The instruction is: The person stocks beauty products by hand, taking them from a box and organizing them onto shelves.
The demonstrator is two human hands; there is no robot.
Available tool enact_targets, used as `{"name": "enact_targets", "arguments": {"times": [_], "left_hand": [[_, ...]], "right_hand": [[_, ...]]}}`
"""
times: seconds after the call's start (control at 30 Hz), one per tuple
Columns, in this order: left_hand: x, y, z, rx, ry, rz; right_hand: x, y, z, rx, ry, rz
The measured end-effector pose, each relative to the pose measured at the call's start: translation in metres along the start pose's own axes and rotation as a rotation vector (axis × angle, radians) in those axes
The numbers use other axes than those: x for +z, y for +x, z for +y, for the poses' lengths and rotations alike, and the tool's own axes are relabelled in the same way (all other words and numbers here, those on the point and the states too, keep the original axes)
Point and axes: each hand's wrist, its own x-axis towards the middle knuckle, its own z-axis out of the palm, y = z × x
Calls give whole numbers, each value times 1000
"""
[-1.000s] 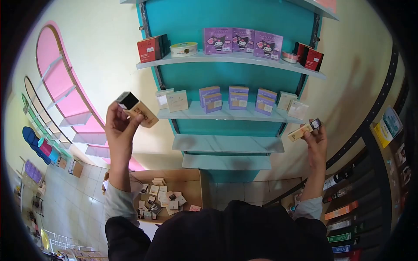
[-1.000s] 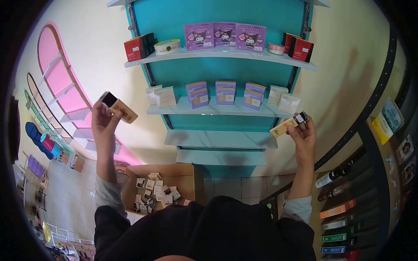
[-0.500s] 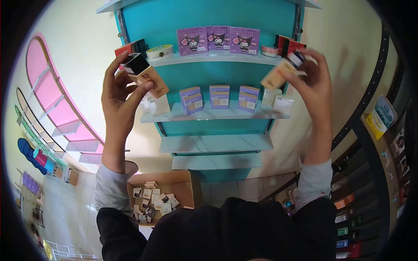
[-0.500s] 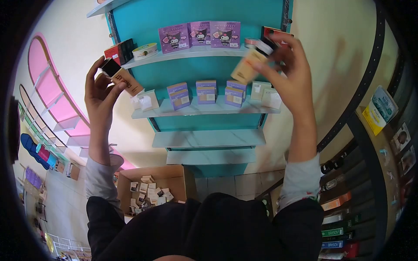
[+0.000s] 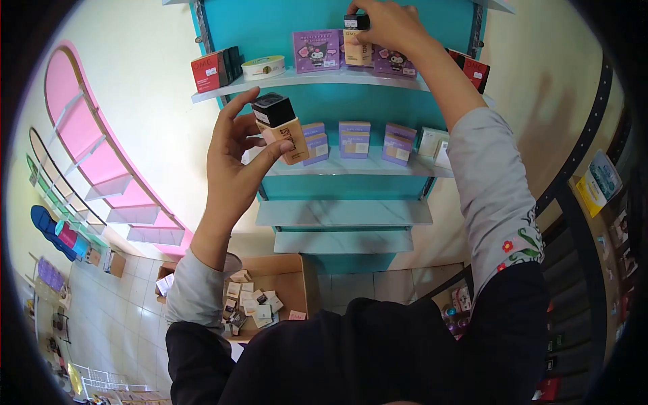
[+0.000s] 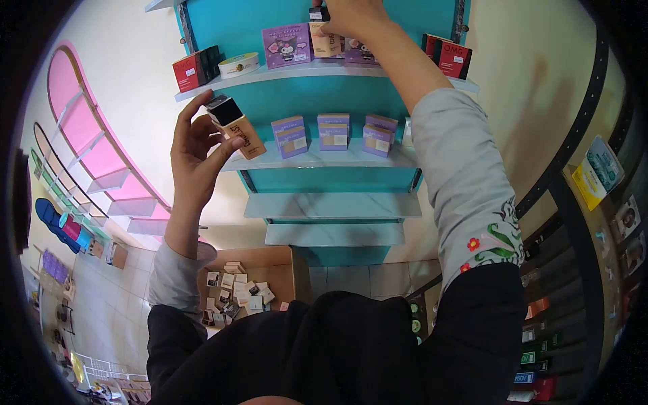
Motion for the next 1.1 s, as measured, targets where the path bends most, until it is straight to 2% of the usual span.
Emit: {"name": "enact_targets", "arguments": {"times": [0.23, 0.53, 0.63, 0.73, 0.83, 0.9, 0.97, 1.07, 1.1], "left_hand": [[-10, -9, -6, -20, 13, 12], [-3, -8, -3, -9, 1, -4], [-1, -9, -3, -9, -23, -8], [2, -8, -3, -20, -39, -15], [7, -3, -4, -21, -96, -15], [15, 8, -3, 26, -94, -18], [27, 24, -2, 67, -100, -7], [45, 53, -2, 104, -186, -8], [50, 61, -1, 116, -168, 7]], "right_hand": [[18, 10, 5, 74, -103, -125], [27, 6, 9, 15, -210, -2], [23, 4, 6, 30, -202, -30], [13, -4, 0, 57, -148, 81], [-7, -12, -1, -27, 80, 324], [-36, -29, -16, 2, 679, -120], [-36, -45, -30, -309, 823, -309], [-31, -53, -42, -401, 852, -345], [-30, -50, -38, -406, 857, -291]]}}
